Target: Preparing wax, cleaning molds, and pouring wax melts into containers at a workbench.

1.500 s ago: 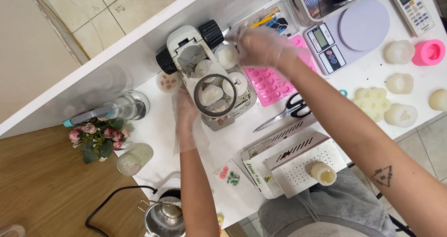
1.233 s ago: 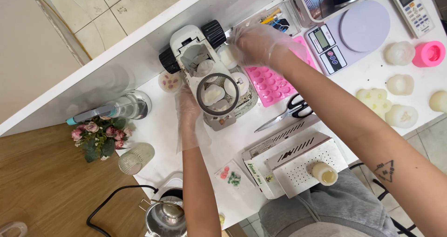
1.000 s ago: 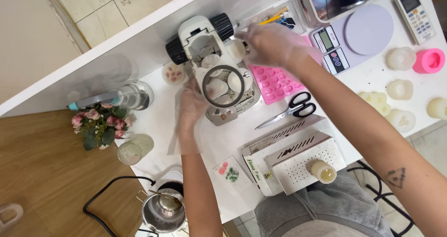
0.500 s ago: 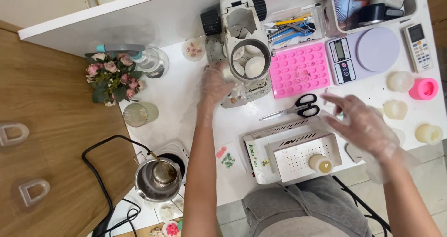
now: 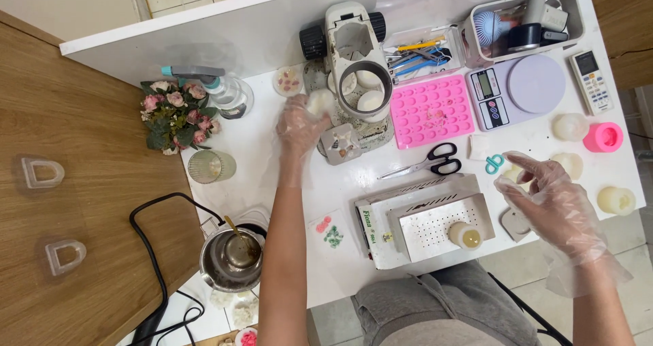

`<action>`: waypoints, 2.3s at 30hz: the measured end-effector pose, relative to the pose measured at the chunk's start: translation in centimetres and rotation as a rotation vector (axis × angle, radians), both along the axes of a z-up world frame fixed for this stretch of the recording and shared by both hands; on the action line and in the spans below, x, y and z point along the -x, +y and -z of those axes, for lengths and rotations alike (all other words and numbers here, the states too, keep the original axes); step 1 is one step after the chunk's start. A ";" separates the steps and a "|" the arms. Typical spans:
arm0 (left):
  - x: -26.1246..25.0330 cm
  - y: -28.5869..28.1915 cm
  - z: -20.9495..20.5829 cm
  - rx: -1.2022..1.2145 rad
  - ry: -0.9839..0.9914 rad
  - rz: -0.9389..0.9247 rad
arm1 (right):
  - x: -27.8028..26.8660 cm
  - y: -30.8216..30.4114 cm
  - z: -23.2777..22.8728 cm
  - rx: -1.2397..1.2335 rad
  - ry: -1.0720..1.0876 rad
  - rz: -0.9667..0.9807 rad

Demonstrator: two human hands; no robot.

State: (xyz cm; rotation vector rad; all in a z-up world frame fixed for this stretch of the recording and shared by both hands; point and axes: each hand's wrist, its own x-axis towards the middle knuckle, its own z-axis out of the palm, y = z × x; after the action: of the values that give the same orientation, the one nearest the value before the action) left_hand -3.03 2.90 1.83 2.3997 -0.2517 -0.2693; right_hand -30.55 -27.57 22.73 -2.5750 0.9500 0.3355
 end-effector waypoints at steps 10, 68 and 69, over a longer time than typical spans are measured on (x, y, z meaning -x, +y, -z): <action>-3.0 -5.3 1.6 0.021 0.094 -0.415 | 0.8 -1.2 0.9 0.003 -0.022 -0.057; 6.4 -2.1 12.9 1.010 0.482 -0.733 | -21.9 9.7 12.4 -0.052 0.097 -0.372; 6.5 -2.1 12.3 1.018 0.492 -0.746 | -22.1 9.9 12.7 -0.077 0.143 -0.348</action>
State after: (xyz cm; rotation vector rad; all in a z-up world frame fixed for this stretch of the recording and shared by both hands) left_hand -9.51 0.77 -10.42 1.2314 0.5962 -0.2726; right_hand -8.49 -17.69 10.04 -2.6665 0.5156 0.6450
